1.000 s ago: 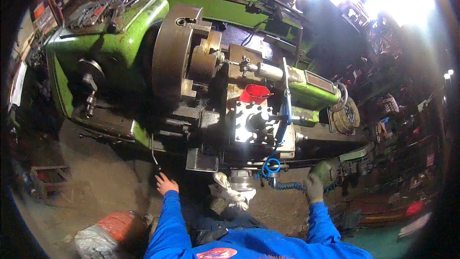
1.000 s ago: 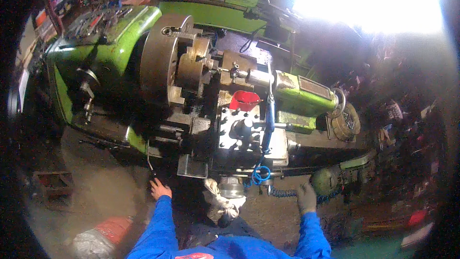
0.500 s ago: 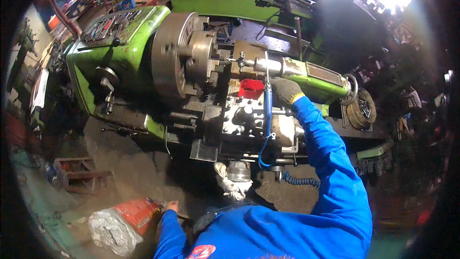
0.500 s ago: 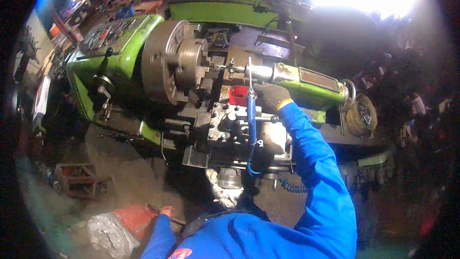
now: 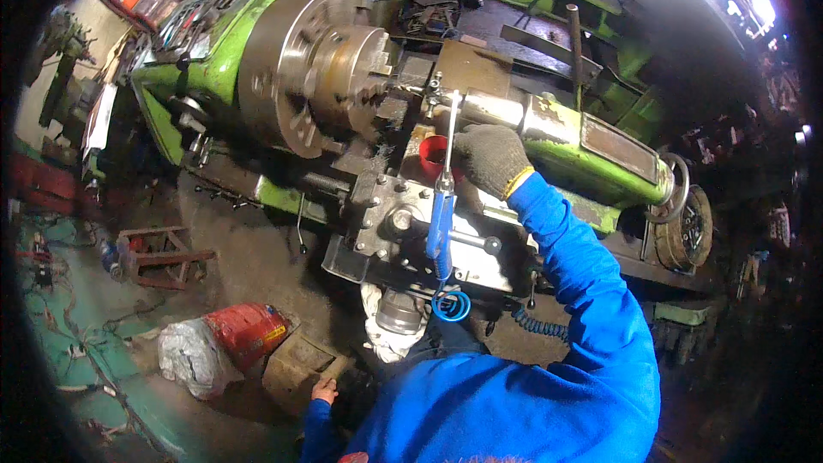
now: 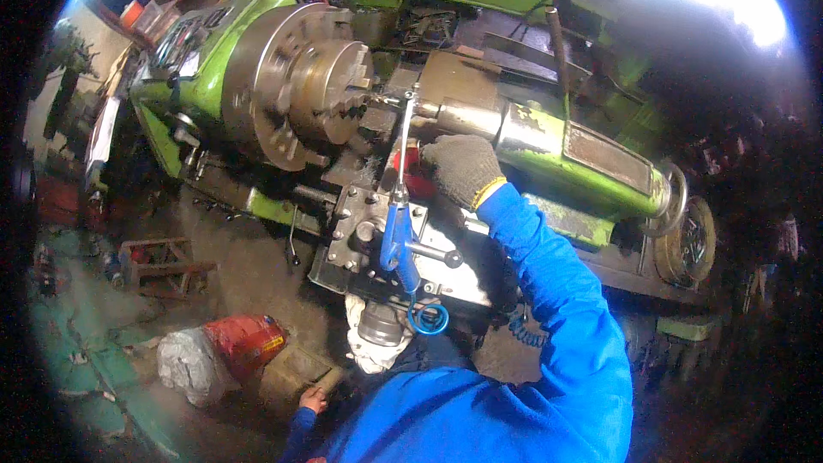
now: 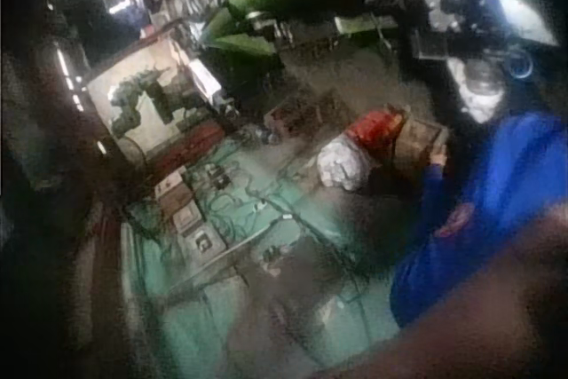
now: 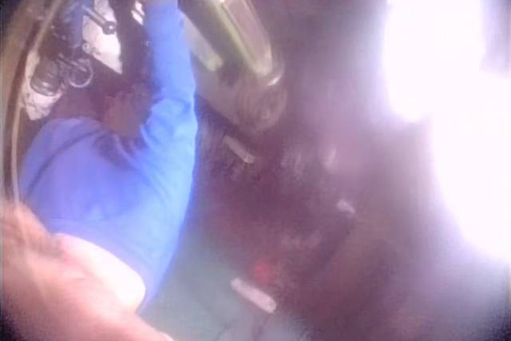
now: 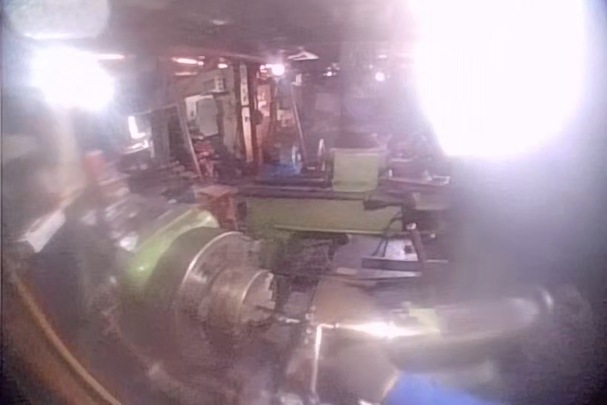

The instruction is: The person operates a metal lathe in a workshop, using a wrench to tighten the chuck and adjusting the tool post and tailstock. They engage the lathe and perform a cutting pass on a cylindrical metal workpiece, then stop the machine and remove the finished part.

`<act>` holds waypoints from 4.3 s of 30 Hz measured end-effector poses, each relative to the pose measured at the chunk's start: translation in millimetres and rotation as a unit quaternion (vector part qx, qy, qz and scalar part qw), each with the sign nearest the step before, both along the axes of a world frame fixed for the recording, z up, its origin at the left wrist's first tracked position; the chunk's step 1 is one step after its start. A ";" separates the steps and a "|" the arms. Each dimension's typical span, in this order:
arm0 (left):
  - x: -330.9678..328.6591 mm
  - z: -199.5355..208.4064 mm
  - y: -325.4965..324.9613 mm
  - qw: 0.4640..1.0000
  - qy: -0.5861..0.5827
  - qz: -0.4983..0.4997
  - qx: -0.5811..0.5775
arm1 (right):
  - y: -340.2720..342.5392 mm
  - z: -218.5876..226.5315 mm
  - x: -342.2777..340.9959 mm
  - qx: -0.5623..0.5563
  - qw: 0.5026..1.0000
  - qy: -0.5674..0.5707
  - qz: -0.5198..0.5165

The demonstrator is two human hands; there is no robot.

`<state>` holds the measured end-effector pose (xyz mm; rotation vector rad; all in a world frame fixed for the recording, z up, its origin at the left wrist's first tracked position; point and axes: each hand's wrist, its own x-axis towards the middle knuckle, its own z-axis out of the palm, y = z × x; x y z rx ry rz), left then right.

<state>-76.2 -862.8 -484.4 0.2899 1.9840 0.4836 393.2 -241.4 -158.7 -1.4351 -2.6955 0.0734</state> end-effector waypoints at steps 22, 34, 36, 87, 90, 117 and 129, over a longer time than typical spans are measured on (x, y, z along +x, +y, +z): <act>165.1 320.5 460.4 0.701 0.251 -0.249 0.619 | -54.2 1.7 10.0 -0.119 0.819 0.507 -0.239; 236.1 333.9 633.1 0.846 0.118 -0.489 0.174 | -16.1 -70.3 24.1 0.095 0.929 0.328 -0.145; 246.6 321.7 640.6 0.843 0.111 -0.501 0.160 | -4.8 -91.6 37.2 0.263 0.952 0.145 -0.065; -41.0 -46.3 374.5 0.944 0.276 -0.082 0.161 | 118.0 35.0 -114.6 0.045 0.986 0.102 -0.122; -62.6 -96.4 436.6 0.954 0.289 -0.075 0.028 | 100.4 29.6 -115.4 0.059 0.988 0.114 -0.082; -98.6 -32.0 535.8 0.979 -0.121 0.076 0.145 | 73.8 2.2 -141.1 0.059 0.978 -0.187 0.069; -102.9 -22.7 541.3 0.979 -0.134 0.086 0.126 | 72.2 -7.6 -145.1 0.093 0.984 -0.125 0.085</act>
